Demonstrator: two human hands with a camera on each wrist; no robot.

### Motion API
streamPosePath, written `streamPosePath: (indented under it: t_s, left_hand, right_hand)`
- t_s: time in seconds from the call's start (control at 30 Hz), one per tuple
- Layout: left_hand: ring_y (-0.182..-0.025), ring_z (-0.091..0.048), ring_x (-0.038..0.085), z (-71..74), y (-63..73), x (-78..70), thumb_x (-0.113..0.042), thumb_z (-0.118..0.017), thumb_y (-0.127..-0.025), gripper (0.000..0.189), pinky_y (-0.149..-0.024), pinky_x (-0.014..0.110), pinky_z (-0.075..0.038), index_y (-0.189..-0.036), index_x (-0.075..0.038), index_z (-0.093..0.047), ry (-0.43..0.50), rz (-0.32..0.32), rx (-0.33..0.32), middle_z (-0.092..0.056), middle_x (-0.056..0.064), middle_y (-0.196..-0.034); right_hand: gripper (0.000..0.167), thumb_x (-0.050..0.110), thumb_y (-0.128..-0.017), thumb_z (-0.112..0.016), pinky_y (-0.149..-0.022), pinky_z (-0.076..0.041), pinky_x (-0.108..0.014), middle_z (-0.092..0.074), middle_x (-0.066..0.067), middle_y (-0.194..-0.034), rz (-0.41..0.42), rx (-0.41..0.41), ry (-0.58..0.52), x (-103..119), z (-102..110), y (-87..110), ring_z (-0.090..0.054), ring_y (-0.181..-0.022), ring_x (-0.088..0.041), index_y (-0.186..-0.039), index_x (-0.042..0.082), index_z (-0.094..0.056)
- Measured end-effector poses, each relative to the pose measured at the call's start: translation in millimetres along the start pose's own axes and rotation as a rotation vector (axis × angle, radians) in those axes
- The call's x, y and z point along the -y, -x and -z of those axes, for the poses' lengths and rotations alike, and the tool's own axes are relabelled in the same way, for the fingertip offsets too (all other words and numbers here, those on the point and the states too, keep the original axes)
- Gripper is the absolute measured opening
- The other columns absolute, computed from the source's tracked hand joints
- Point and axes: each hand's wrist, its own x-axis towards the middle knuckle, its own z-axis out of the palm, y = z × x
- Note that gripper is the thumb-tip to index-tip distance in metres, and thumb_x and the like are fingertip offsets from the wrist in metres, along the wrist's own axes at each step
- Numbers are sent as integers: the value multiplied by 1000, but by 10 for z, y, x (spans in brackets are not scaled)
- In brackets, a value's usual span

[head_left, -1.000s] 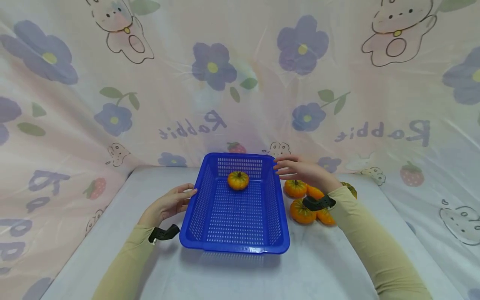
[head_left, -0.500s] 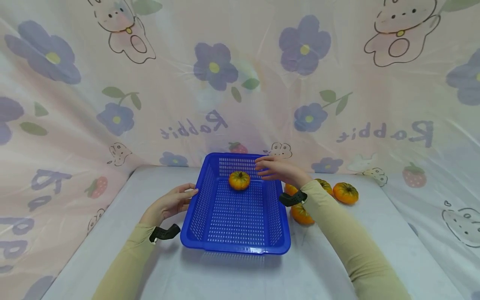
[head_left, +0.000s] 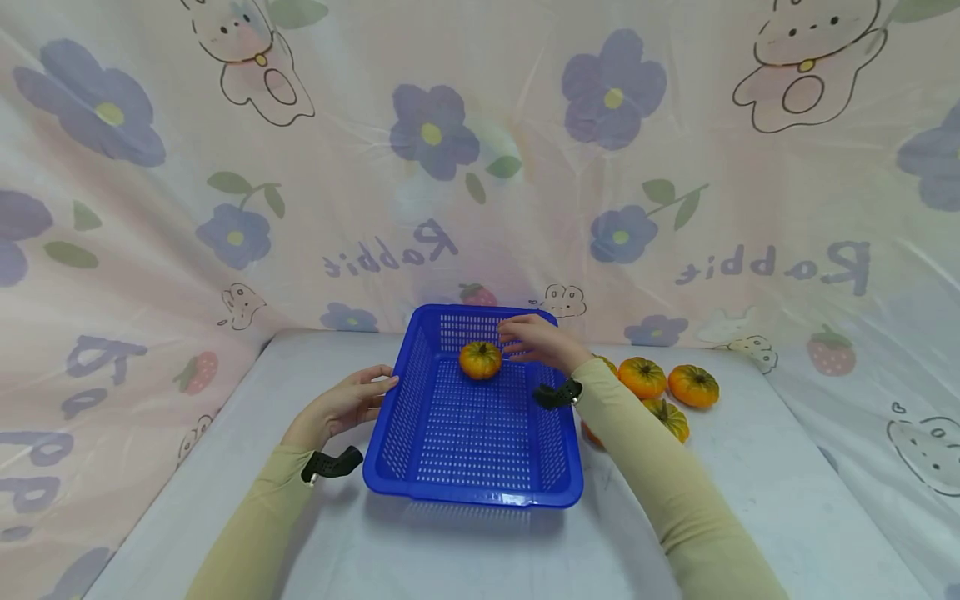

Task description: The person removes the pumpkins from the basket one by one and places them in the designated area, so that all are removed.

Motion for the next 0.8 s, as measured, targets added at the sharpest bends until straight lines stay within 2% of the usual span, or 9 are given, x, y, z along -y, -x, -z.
streamPosePath:
  t_s: [0.2, 0.43, 0.8]
  left_hand:
    - [-87, -63, 19, -2, 0, 5, -20, -57, -98, 21, -78, 30, -54, -113, -9, -47, 5, 0, 2, -64, 7, -100]
    - [-88, -63, 19, 1, -3, 10, -20, -56, -98, 20, -78, 30, -54, -114, -9, -48, 12, 2, 8, -64, 7, -100]
    - [-87, -63, 19, 0, -8, 10, -20, -55, -99, 21, -77, 30, -54, -114, -8, -47, 0, 0, -4, -64, 7, -99]
  right_hand:
    - [49, 19, -102, -45, -104, -34, -53, -37, -29, -142, -24, -11, 57, -48, -28, -73, -37, -130, -43, -142, -6, -34]
    - [46, 19, -98, -49, -102, -35, -56, -41, -26, -139, -54, -18, 115, -102, -104, -144, -43, -126, -43, -135, -8, -42]
    - [42, 19, -98, -50, -97, -41, -54, -47, -26, -132, -92, -65, 97, -161, -178, -239, -49, -119, -44, -133, -5, -48]
